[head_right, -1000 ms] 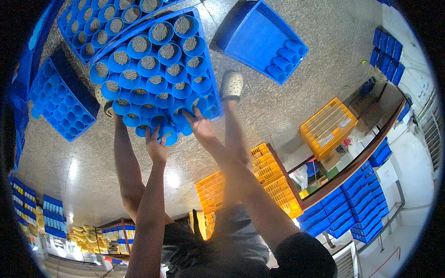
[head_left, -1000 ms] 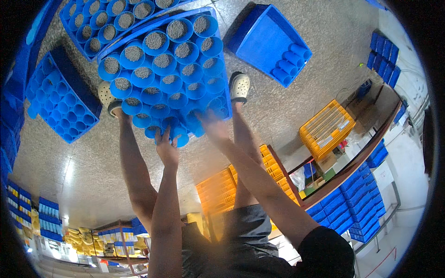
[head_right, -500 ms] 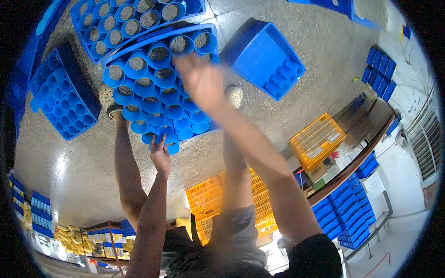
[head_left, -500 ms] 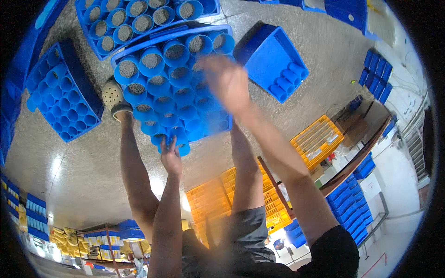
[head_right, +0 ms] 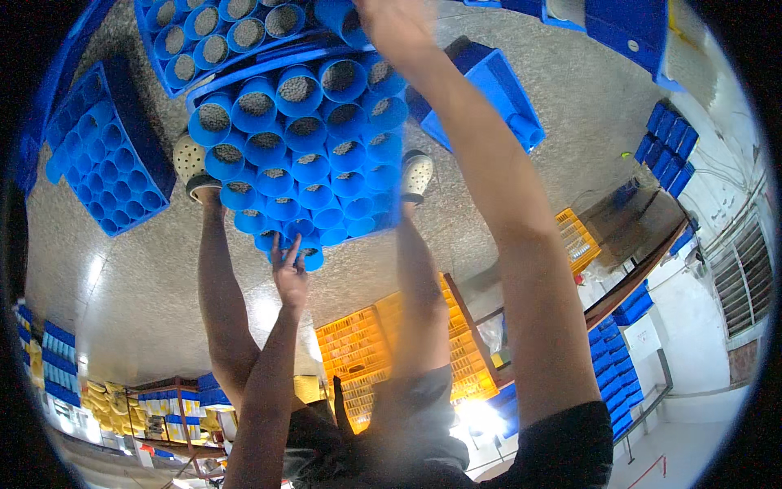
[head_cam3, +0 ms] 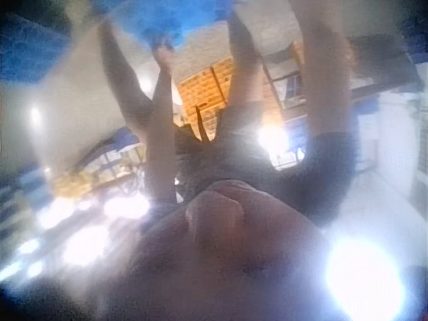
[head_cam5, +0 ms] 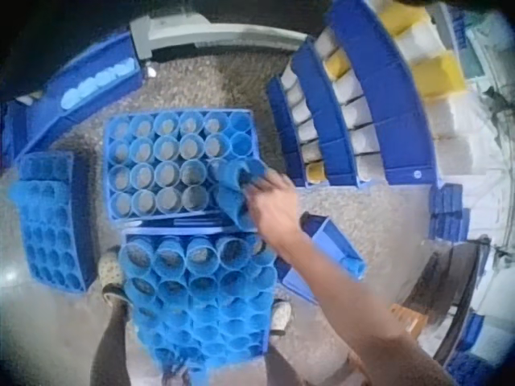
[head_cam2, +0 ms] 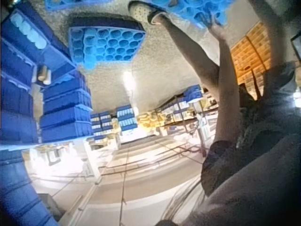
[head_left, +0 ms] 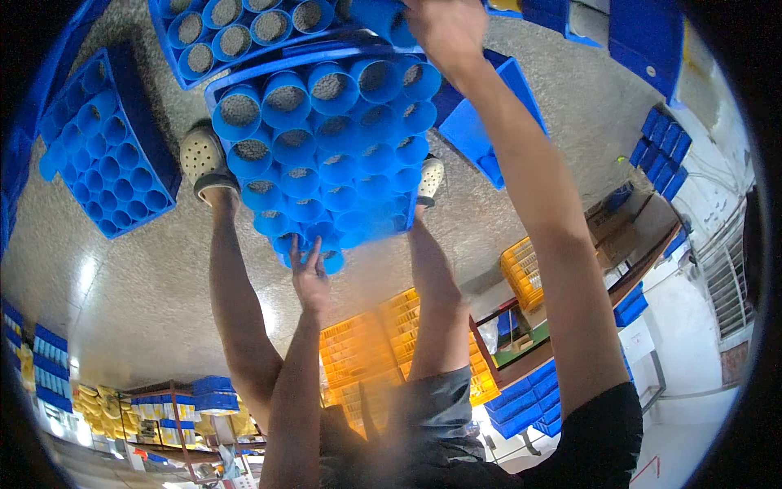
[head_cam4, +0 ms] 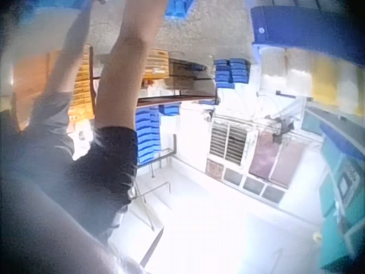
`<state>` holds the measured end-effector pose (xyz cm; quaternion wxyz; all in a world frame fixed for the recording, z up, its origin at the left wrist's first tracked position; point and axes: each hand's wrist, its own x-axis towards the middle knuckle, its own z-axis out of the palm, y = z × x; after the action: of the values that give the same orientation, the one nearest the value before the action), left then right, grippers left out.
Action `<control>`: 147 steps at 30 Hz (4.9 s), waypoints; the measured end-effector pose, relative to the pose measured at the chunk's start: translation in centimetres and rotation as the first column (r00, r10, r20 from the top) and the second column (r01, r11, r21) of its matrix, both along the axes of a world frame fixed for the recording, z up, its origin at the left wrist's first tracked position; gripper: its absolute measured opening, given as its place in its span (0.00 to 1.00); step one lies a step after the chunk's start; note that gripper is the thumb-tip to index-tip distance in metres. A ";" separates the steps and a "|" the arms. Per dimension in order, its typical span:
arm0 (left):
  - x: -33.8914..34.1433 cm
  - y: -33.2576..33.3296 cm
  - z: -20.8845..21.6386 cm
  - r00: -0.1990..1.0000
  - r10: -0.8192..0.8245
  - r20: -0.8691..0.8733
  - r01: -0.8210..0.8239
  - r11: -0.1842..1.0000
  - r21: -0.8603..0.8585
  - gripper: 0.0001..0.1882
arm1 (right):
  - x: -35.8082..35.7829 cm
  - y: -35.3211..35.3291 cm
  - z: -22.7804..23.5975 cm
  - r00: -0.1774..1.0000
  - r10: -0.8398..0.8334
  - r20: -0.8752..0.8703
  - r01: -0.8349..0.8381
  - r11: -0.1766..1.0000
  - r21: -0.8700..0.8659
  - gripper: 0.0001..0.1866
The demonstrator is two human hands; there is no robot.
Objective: The person moves blue plastic trays filled with small cups containing seeds or soil from the floor to a conveyor belt. They then pick up a green handheld device and scan the cups in the trays. The person continues to move trays and place them on the conveyor belt.
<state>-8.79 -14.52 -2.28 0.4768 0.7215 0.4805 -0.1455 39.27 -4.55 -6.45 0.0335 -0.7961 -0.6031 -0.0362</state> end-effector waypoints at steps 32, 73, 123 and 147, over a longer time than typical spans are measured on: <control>0.5 -3.7 0.0 0.999 -0.021 -0.037 0.032 0.948 0.316 0.27 | -19.5 -30.2 2.8 0.886 -0.064 -0.458 -0.139 0.908 -0.396 0.03; 9.2 11.5 4.4 0.983 0.058 0.175 -0.125 0.908 0.401 0.15 | -25.6 -29.2 -1.4 0.223 -0.927 -0.302 0.278 0.357 -0.892 0.12; 22.4 24.1 16.2 0.990 -0.017 0.140 -0.046 0.899 0.436 0.41 | -13.5 4.4 19.8 0.555 -0.398 -0.730 0.409 0.895 -0.177 0.38; 18.3 22.8 9.0 0.996 -0.032 0.084 0.033 0.999 -0.020 0.31 | -18.7 -6.9 10.2 0.681 -0.521 -0.514 0.171 0.797 -0.580 0.39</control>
<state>9.46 8.30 6.76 0.5017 0.7296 0.4468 -0.1282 20.54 -11.47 3.71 0.0319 -0.8413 -0.3730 0.3898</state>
